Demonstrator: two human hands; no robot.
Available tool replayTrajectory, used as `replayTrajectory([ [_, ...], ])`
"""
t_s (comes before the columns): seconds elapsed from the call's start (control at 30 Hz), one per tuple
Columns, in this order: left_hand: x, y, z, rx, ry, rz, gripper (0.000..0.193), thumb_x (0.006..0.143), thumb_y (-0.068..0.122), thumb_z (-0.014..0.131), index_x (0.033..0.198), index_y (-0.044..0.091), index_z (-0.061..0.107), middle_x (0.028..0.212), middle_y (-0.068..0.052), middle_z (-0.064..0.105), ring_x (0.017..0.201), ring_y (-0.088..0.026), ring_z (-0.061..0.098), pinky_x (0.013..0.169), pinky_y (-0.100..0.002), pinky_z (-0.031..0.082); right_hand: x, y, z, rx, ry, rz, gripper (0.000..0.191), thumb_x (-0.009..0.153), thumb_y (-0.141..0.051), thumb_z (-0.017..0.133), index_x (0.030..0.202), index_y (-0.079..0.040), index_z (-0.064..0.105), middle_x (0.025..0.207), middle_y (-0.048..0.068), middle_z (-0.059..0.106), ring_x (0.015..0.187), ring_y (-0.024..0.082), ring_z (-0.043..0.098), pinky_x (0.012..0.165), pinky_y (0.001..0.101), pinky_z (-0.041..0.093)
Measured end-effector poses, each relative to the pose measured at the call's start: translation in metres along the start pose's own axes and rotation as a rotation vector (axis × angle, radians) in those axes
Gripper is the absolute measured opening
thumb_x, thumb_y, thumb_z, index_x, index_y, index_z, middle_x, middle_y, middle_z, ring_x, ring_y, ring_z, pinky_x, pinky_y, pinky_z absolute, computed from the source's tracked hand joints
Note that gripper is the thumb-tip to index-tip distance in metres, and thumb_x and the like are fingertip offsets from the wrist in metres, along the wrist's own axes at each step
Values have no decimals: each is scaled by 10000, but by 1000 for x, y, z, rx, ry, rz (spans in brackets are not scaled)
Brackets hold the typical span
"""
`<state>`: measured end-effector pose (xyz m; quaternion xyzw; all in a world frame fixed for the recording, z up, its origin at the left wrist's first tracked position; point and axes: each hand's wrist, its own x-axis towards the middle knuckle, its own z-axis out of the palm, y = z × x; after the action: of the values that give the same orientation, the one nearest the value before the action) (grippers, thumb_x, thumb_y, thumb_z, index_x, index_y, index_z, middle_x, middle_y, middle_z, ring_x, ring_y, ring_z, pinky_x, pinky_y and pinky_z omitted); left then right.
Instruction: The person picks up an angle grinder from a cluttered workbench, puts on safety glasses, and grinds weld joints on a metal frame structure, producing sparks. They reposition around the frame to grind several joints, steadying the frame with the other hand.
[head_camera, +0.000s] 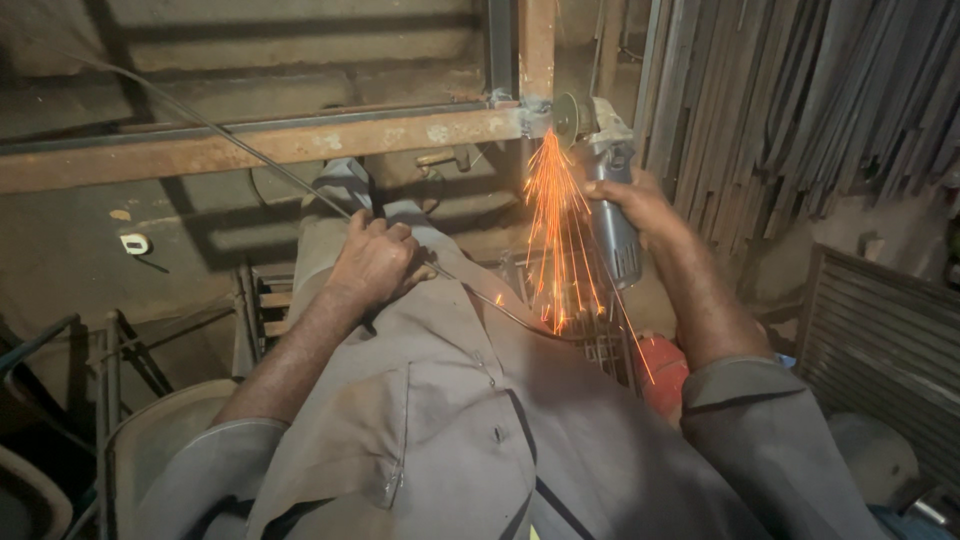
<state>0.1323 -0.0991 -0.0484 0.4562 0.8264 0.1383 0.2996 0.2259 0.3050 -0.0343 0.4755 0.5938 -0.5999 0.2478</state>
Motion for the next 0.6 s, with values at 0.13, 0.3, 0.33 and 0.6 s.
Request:
replayTrajectory([
  [0.13,2,0,0,12,-2,-3,461,808,546,739,913,98,765,1002,-73,688,1026,-299,634,1034,-533,377,-2,-1,1,-81,-15,-74,500,814,-209,781,1254,-15,645,903,93,710,715,170,702,625,333,588],
  [0.3,1,0,0,11,-9,-5,452,820,541,736,921,101,765,991,-81,686,1028,-301,634,1045,-544,372,-7,-6,3,-46,-37,-54,504,825,-187,776,1253,19,608,882,124,717,697,195,718,610,342,599],
  [0.33,1,0,0,8,-7,-7,448,823,541,734,925,106,766,991,-82,686,1029,-303,633,1053,-545,370,-7,-7,4,-29,-18,-34,519,798,-181,775,1251,0,596,884,117,720,682,204,724,601,352,608],
  [0.6,2,0,3,0,22,-8,458,824,553,724,950,115,773,1009,-83,693,1027,-313,629,1055,-561,362,-7,-9,5,-40,6,-37,581,780,-180,802,1273,13,563,910,152,723,677,213,736,583,351,630],
])
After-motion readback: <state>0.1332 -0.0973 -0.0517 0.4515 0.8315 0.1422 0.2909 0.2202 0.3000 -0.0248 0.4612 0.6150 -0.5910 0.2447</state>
